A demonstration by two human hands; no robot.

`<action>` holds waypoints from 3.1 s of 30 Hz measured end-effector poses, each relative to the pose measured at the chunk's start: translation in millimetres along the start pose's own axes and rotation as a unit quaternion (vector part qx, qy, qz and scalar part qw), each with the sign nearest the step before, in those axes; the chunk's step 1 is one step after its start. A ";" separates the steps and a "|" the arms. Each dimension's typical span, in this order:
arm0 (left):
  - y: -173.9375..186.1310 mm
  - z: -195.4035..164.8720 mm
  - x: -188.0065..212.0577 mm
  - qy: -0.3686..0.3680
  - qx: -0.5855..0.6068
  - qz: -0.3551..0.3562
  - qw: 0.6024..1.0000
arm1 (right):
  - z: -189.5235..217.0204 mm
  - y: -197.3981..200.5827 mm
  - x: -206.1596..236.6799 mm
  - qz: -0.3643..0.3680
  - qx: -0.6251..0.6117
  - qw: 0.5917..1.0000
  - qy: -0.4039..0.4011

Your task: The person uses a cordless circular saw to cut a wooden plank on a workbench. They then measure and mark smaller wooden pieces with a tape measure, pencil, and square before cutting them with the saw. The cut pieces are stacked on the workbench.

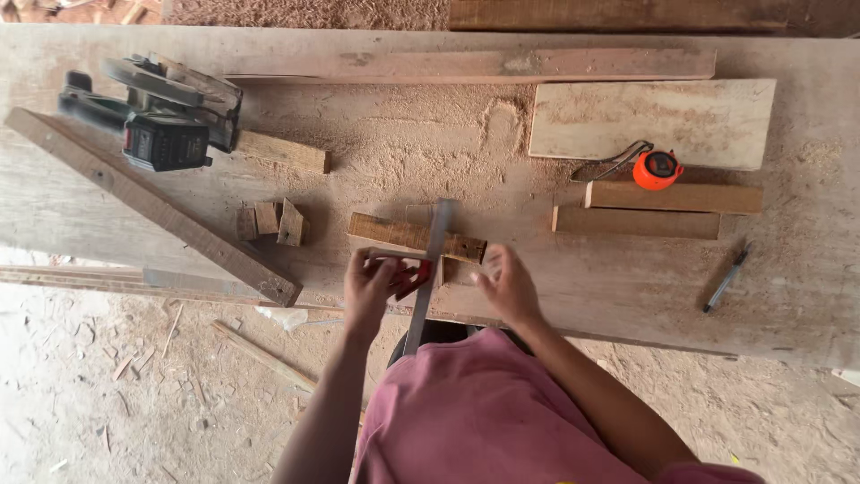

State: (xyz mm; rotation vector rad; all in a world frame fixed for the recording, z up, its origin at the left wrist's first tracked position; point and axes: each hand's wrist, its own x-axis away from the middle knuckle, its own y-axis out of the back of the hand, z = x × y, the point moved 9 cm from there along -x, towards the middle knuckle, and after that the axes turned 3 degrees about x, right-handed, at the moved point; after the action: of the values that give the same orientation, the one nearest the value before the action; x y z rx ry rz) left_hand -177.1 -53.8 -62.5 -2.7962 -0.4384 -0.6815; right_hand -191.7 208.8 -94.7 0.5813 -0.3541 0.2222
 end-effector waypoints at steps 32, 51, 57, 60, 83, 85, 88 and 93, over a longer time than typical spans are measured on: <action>-19.1 -8.1 -24.3 -0.353 -0.611 0.258 0.660 | 2.9 -44.2 56.2 -0.142 -0.324 0.927 -0.124; -92.8 -3.2 -28.8 -0.384 -0.605 0.355 0.601 | -13.5 -73.0 45.1 -0.082 -0.332 0.916 -0.210; -91.8 10.9 -38.4 -0.381 -0.603 0.351 0.606 | -18.8 -69.3 43.3 -0.080 -0.323 0.908 -0.255; -95.3 16.4 -42.5 -0.352 -0.609 0.351 0.618 | -20.1 -70.7 45.5 -0.091 -0.319 0.907 -0.261; -115.4 -3.6 -36.6 -0.389 -0.608 0.342 0.602 | -27.6 -77.4 47.0 -0.101 -0.270 0.926 -0.243; -113.1 -1.0 -36.4 -0.390 -0.599 0.343 0.610 | -24.2 -72.1 47.3 -0.130 -0.248 0.934 -0.222; -112.1 1.3 -37.5 -0.401 -0.586 0.343 0.615 | -22.3 -71.3 46.4 -0.130 -0.227 0.942 -0.212; -107.4 2.7 -38.6 -0.415 -0.575 0.340 0.617 | -24.1 -77.3 48.2 -0.112 -0.210 0.943 -0.234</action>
State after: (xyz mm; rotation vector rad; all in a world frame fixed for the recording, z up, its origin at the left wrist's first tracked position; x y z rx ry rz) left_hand -245.1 37.8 -67.2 -3.7070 1.4695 0.9497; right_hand -117.9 164.6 -133.1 0.2389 -0.7692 -0.2165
